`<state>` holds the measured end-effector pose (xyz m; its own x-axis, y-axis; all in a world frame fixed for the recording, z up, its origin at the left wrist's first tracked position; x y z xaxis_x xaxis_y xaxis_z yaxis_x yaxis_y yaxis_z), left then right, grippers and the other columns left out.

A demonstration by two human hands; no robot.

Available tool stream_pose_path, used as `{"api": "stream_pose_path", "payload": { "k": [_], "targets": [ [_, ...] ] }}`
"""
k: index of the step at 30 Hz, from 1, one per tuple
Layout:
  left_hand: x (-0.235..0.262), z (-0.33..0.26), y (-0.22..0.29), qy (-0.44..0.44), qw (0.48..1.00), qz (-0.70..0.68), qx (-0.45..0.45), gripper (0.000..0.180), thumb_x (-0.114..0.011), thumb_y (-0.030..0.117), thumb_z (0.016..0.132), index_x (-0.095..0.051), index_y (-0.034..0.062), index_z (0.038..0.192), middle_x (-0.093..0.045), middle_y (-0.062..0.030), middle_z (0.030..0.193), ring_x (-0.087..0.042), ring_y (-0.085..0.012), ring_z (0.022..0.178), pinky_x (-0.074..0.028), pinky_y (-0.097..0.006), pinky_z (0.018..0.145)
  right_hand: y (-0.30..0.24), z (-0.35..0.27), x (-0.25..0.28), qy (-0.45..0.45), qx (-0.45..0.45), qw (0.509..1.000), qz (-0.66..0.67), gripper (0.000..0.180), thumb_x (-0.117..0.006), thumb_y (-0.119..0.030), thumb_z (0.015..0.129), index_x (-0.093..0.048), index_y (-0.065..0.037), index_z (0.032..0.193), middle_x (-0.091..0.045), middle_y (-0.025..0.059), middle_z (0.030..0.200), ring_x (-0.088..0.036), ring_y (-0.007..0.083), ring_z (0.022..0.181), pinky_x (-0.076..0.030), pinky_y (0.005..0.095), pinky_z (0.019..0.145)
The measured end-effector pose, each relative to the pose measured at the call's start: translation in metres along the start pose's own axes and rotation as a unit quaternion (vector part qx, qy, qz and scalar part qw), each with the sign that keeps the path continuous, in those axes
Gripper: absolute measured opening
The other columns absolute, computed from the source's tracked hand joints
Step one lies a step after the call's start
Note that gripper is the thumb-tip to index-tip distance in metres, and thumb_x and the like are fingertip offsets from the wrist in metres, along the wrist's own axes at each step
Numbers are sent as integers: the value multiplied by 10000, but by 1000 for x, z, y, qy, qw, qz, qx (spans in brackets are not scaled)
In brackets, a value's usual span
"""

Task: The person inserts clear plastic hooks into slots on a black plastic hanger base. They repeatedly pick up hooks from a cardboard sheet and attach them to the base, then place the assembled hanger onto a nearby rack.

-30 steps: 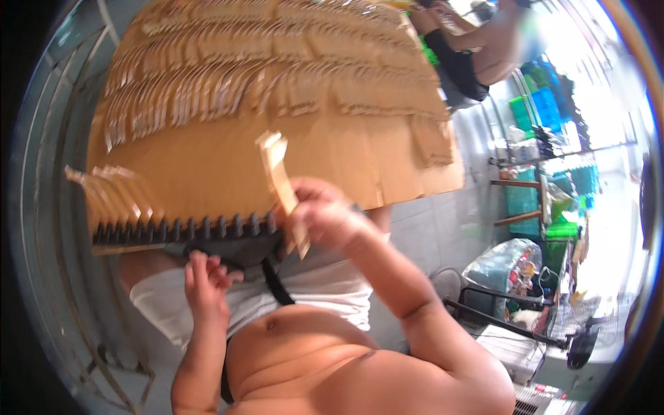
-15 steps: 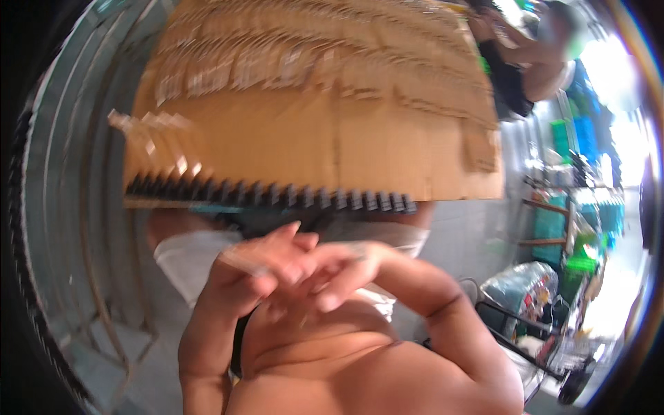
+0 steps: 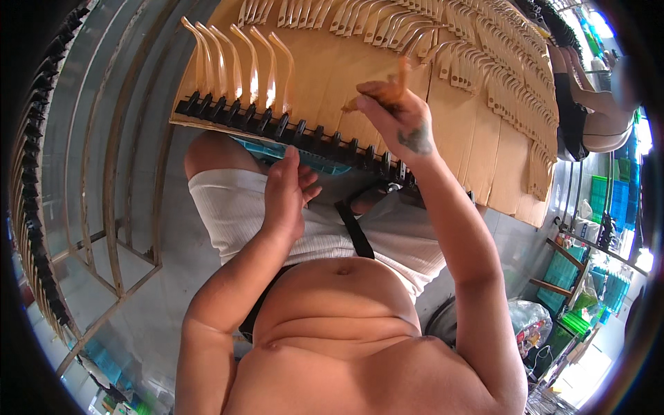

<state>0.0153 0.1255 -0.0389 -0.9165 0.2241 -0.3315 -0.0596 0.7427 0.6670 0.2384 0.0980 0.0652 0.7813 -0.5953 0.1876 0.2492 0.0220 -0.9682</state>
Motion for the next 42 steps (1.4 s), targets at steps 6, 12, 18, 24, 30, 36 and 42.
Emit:
{"api": "stream_pose_path", "payload": {
  "k": [6, 12, 18, 24, 30, 36, 42],
  "targets": [
    [-20, 13, 5, -45, 999, 21, 20, 601, -621, 565, 844, -457, 55, 1117, -565, -100, 1001, -595, -230, 959, -482, -358, 815, 46, 12, -11, -91, -18, 990, -103, 215, -687, -196, 750, -610, -52, 889, -621, 143, 728, -623, 300, 661, -492, 382, 621],
    [-20, 9, 15, -38, 998, 32, 28, 500, -625, 516, 861, -457, 70, 1013, -607, -104, 899, -642, -214, 855, -513, -334, 762, -22, 14, -9, -71, 113, 971, -197, 172, -692, -107, 781, -671, -40, 937, -645, 133, 782, -644, 304, 726, -510, 337, 646],
    [-17, 7, 12, -37, 997, 36, 53, 565, -609, 551, 855, -466, 54, 1083, -620, -122, 961, -634, -240, 934, -499, -339, 775, -5, 9, -27, -68, 80, 974, -202, 214, -696, -173, 728, -644, -43, 891, -645, 139, 782, -635, 342, 749, -510, 384, 651],
    [-24, 8, 14, -56, 996, 20, 62, 572, -589, 573, 859, -468, 42, 1032, -631, -144, 955, -649, -253, 912, -498, -340, 773, 11, 14, -46, -89, -62, 990, -95, 222, -676, -211, 821, -675, -44, 967, -677, 121, 741, -673, 240, 672, -517, 333, 635],
    [-19, 14, 17, -50, 997, 36, 51, 524, -598, 558, 864, -495, 57, 974, -648, -116, 882, -665, -239, 844, -511, -317, 726, 4, 20, -68, -103, -11, 986, -130, 219, -683, -229, 818, -674, -28, 904, -669, 120, 717, -661, 250, 653, -509, 348, 622],
    [-16, 17, 13, -46, 999, 24, 14, 380, -565, 477, 921, -539, 98, 900, -670, -76, 812, -671, -193, 797, -510, -305, 716, 8, 20, -70, -109, -14, 986, -126, 227, -693, -241, 818, -681, -27, 894, -675, 111, 719, -662, 234, 643, -508, 324, 612],
    [-14, 19, 11, -42, 999, 24, 1, 371, -558, 473, 926, -536, 104, 903, -673, -69, 818, -670, -182, 799, -507, -299, 708, 11, 19, -70, -116, -43, 988, -96, 233, -697, -229, 816, -674, -16, 908, -678, 123, 744, -656, 218, 642, -510, 319, 625]
  ]
}}
Point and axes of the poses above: each hand's wrist, its own z-axis towards the middle knuckle, its own x-axis out of the back of the hand, y = z × x, the point moved 9 cm from there along z, towards the middle knuckle
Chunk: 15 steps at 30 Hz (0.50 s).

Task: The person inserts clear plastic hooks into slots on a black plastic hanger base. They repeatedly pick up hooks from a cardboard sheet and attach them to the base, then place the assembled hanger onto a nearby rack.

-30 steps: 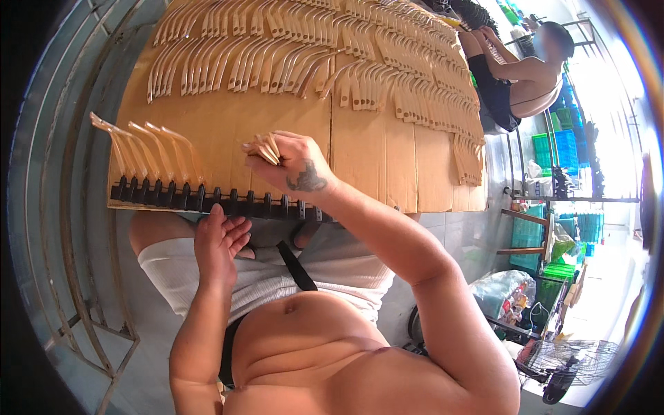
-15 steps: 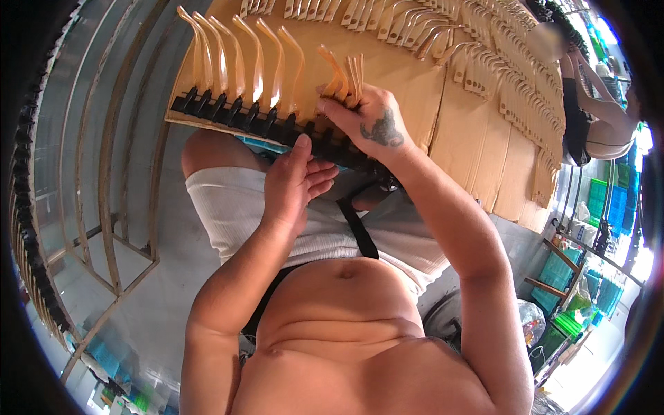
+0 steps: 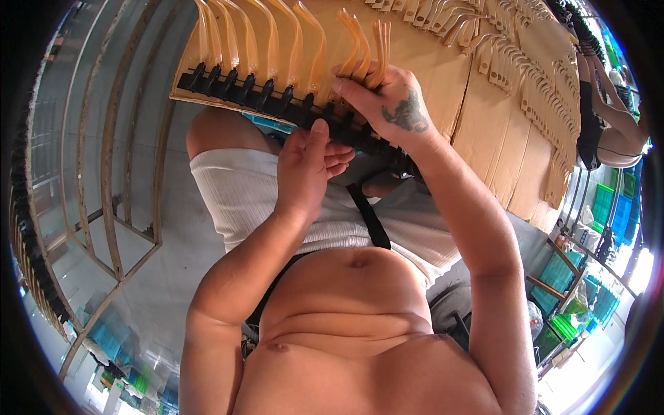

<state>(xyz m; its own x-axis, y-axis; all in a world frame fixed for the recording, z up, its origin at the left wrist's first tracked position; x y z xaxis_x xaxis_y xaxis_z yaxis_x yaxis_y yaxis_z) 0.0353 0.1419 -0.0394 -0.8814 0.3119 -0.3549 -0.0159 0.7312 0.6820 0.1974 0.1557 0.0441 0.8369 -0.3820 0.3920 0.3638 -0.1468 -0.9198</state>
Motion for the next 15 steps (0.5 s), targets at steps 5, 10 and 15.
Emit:
{"api": "stream_pose_path", "payload": {
  "k": [5, 10, 15],
  "targets": [
    [0, 0, -1, 5, 1000, 4, 19, 416, -563, 504, 912, -526, 90, 922, -672, -86, 831, -671, -193, 806, -512, -310, 716, -5, 1, -2, -38, 12, 999, -24, 239, -691, -224, 830, -667, -6, 926, -679, 110, 746, -653, 187, 642, -509, 306, 619],
    [-8, -7, -3, -23, 998, -2, 55, 470, -576, 529, 894, -499, 71, 961, -665, -120, 883, -668, -220, 843, -514, -329, 746, 3, -8, 2, -60, -41, 994, 78, 184, -657, -176, 866, -662, -9, 943, -689, 68, 751, -646, 119, 653, -509, 261, 603],
    [-20, -8, -12, -51, 997, 27, 56, 440, -594, 502, 894, -494, 79, 961, -658, -123, 930, -663, -229, 887, -508, -329, 763, 4, -9, 8, -113, -51, 990, 70, 155, -651, -104, 882, -638, 13, 983, -673, 54, 807, -612, 71, 708, -500, 231, 629]
  ]
}}
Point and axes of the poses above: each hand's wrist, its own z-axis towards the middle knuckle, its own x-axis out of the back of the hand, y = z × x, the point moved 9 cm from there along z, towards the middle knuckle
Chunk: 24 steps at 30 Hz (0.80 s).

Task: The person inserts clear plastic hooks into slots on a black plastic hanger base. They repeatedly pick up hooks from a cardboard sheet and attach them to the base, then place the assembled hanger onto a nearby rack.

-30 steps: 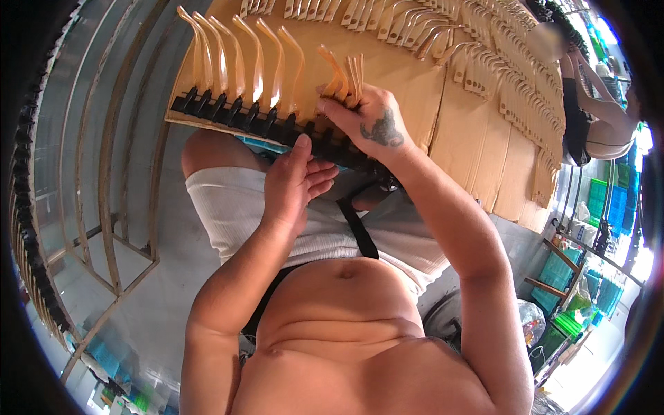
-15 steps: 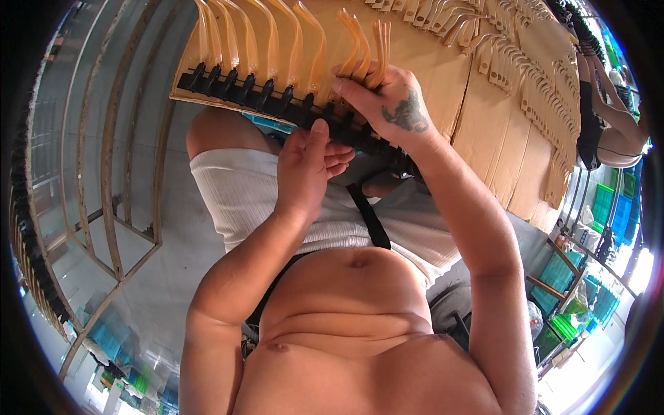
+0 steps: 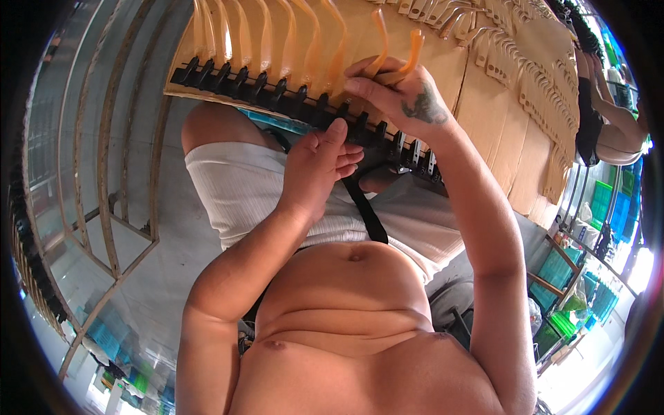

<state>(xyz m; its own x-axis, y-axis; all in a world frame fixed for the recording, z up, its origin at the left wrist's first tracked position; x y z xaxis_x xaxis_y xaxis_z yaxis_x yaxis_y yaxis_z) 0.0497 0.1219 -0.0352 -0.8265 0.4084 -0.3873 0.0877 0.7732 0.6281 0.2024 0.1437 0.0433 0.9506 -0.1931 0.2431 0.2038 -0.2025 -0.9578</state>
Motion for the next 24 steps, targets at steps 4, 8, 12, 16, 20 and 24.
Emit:
{"api": "stream_pose_path", "payload": {
  "k": [4, 8, 12, 16, 20, 24],
  "targets": [
    [0, -1, 1, 3, 1000, -17, -8, 378, -599, 469, 902, -496, 106, 932, -660, -112, 919, -661, -220, 887, -499, -314, 753, -4, 5, 2, -11, 33, 999, -39, 148, -654, -99, 882, -650, 11, 982, -679, 44, 827, -615, 70, 783, -505, 229, 704],
    [0, -1, 2, 2, 1000, -17, -12, 337, -595, 452, 910, -497, 129, 902, -664, -103, 908, -663, -209, 881, -494, -303, 741, 3, 6, 1, -20, 18, 1000, -4, 138, -658, -90, 878, -657, 8, 975, -684, 41, 842, -618, 81, 819, -500, 236, 741],
    [3, 1, -1, -2, 1000, -17, -18, 327, -592, 447, 913, -500, 135, 888, -669, -97, 890, -667, -206, 867, -494, -300, 736, 2, 8, 0, -38, 45, 998, -37, 144, -668, -96, 874, -660, 3, 979, -687, 50, 865, -626, 96, 822, -500, 239, 747],
    [4, 1, -2, 8, 1000, -16, -14, 326, -592, 445, 914, -500, 134, 887, -670, -97, 884, -671, -206, 856, -497, -296, 731, -4, 8, -3, -50, 57, 996, -55, 158, -673, -103, 872, -657, -1, 992, -686, 53, 871, -631, 104, 842, -501, 243, 759],
    [4, 1, -3, 14, 1000, -13, -8, 349, -602, 458, 903, -500, 125, 891, -668, -102, 895, -670, -211, 860, -502, -303, 739, -1, 7, -6, -62, 26, 997, -26, 182, -671, -96, 871, -645, 7, 1018, -681, 59, 898, -628, 104, 856, -500, 249, 762],
    [1, -1, -4, 13, 1000, -15, 9, 406, -594, 499, 894, -514, 104, 941, -666, -107, 915, -665, -213, 884, -504, -319, 764, -2, 1, 3, -65, 29, 994, -82, 176, -650, -71, 876, -632, 19, 1026, -668, 60, 908, -622, 109, 850, -498, 250, 761]
  ]
}}
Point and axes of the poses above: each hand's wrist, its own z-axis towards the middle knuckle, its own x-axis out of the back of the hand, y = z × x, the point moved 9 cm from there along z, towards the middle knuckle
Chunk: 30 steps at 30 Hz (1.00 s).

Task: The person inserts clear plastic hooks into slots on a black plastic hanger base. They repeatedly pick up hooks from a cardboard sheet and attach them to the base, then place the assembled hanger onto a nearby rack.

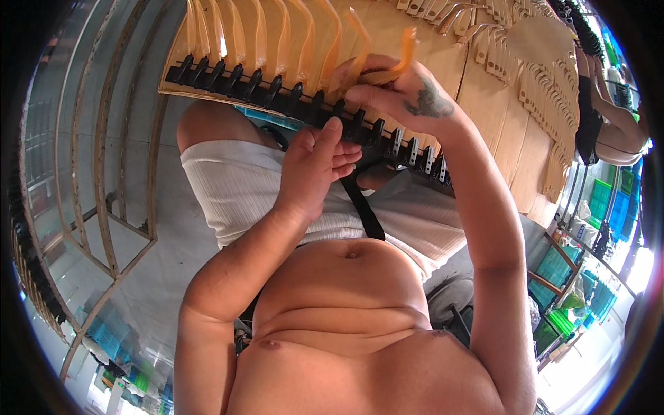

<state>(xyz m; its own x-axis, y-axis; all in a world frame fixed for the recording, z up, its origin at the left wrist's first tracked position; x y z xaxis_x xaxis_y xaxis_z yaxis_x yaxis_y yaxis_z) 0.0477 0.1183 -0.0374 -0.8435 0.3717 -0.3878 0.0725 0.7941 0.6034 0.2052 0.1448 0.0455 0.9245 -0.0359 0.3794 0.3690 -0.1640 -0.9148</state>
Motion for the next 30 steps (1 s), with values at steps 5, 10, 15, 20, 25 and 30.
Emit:
{"api": "stream_pose_path", "payload": {
  "k": [5, 10, 15, 20, 25, 30],
  "targets": [
    [-16, -7, -11, -57, 997, 30, 36, 487, -570, 540, 891, -516, 76, 1026, -666, -106, 945, -660, -216, 911, -503, -325, 791, 4, -16, 17, 64, -34, 997, -15, 180, -638, -62, 872, -616, 30, 1026, -650, 53, 882, -618, 115, 826, -496, 247, 750],
    [-25, -5, -14, -58, 997, 38, 27, 489, -567, 535, 895, -527, 66, 1029, -666, -109, 963, -658, -214, 920, -503, -324, 796, 22, -29, 14, 45, -140, 987, 58, 178, -632, -70, 870, -626, 37, 1012, -648, 60, 874, -637, 119, 777, -505, 252, 713],
    [-23, -2, -16, -53, 998, 22, 12, 440, -565, 504, 909, -539, 78, 1013, -666, -106, 963, -660, -212, 921, -504, -323, 788, 11, -24, 15, 32, -52, 998, 2, 172, -650, -99, 860, -661, 33, 970, -675, 67, 827, -642, 116, 718, -512, 258, 665],
    [-21, -1, -16, -49, 999, 4, 6, 374, -568, 466, 920, -540, 96, 974, -671, -105, 954, -667, -220, 909, -508, -322, 775, 13, -21, 14, 76, -86, 993, -16, 222, -678, -170, 836, -677, 10, 966, -685, 73, 771, -633, 135, 684, -505, 273, 642],
    [-19, 0, -19, -52, 999, -10, 2, 346, -584, 450, 916, -540, 108, 935, -676, -107, 929, -672, -225, 890, -510, -324, 772, 17, -25, 12, 127, -66, 990, -14, 238, -683, -258, 811, -702, -45, 915, -681, 92, 723, -642, 201, 647, -504, 311, 637],
    [-19, 0, -18, -52, 999, -14, -4, 347, -592, 454, 911, -539, 111, 906, -676, -111, 918, -674, -226, 881, -510, -329, 771, 21, -27, 7, 109, -111, 988, 3, 225, -672, -260, 821, -711, -56, 908, -679, 67, 697, -630, 165, 610, -504, 294, 618]
  ]
}}
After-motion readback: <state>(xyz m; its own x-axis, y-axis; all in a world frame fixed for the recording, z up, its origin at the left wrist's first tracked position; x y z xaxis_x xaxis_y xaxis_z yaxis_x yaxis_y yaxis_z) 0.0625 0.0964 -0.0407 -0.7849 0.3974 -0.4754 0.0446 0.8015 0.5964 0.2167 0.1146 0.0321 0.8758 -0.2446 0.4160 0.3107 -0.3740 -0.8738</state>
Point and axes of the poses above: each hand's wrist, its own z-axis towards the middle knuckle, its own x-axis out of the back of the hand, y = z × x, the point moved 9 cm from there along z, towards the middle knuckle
